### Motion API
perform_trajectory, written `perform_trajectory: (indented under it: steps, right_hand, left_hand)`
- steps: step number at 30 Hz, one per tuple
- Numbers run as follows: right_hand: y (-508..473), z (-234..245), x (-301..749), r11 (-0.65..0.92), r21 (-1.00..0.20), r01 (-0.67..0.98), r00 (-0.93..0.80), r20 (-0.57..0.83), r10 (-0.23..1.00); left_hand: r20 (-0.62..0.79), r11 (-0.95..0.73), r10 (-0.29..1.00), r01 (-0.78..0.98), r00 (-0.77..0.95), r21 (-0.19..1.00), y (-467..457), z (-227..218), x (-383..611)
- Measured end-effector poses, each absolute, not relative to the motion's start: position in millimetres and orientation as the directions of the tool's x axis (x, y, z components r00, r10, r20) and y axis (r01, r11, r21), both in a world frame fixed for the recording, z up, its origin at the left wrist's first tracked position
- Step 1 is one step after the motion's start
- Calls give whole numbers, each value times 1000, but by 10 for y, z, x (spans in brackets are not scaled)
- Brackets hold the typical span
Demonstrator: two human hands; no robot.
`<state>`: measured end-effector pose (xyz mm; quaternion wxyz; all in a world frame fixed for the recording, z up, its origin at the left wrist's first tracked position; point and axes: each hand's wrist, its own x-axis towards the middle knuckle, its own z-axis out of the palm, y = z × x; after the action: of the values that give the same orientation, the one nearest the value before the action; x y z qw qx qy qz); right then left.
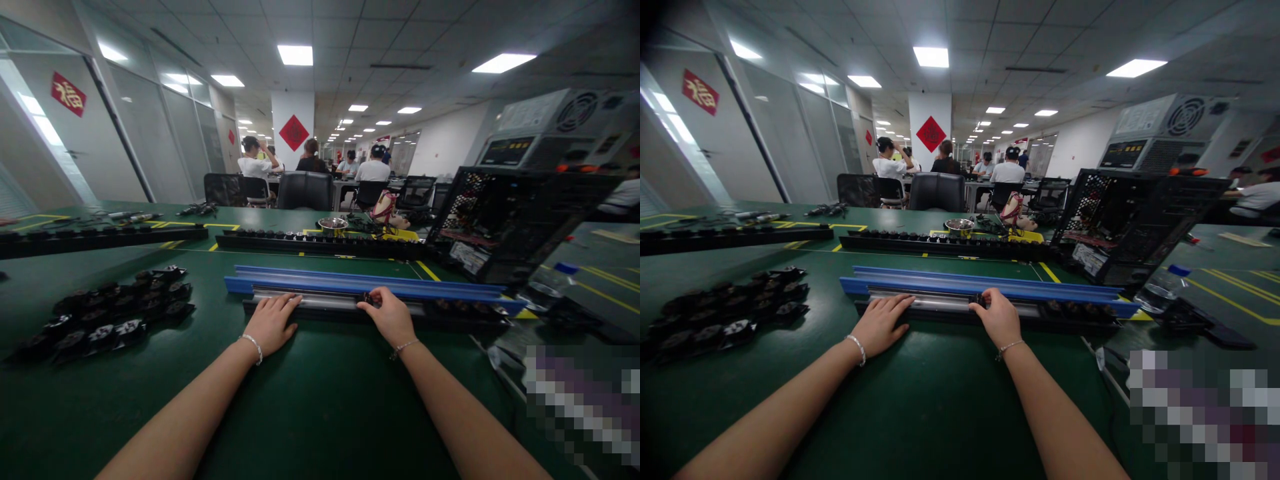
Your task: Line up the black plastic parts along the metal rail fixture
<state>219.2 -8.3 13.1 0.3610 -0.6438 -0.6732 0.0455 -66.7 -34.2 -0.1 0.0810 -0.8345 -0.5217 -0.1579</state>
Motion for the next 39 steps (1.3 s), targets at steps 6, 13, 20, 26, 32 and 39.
perform_trajectory:
  steps: [6, 13, 20, 26, 32, 39]
  right_hand:
    - [-96, 139, 2174, 178, -546, 819, 70, 403, 912]
    - [-125, 148, 2159, 250, -531, 810, -1, 425, 905]
    - [-132, 132, 2111, 303, -503, 809, -61, 442, 895]
    - [-136, 131, 2111, 335, -485, 808, -84, 467, 880]
    - [-132, 129, 2121, 365, -455, 812, -114, 490, 864]
    - [-117, 113, 2130, 386, -424, 819, -141, 504, 852]
  left_hand:
    - [343, -440, 849, 897, 403, 36, -343, 3, -665]
    - [341, -442, 848, 896, 405, 36, -347, 16, -660]
    - [346, -441, 847, 897, 403, 35, -346, 14, -662]
    - [344, -443, 848, 896, 403, 41, -347, 16, -657]
    - [344, -441, 849, 896, 402, 41, -337, 10, -655]
    - [339, -438, 852, 898, 399, 45, -343, 15, -656]
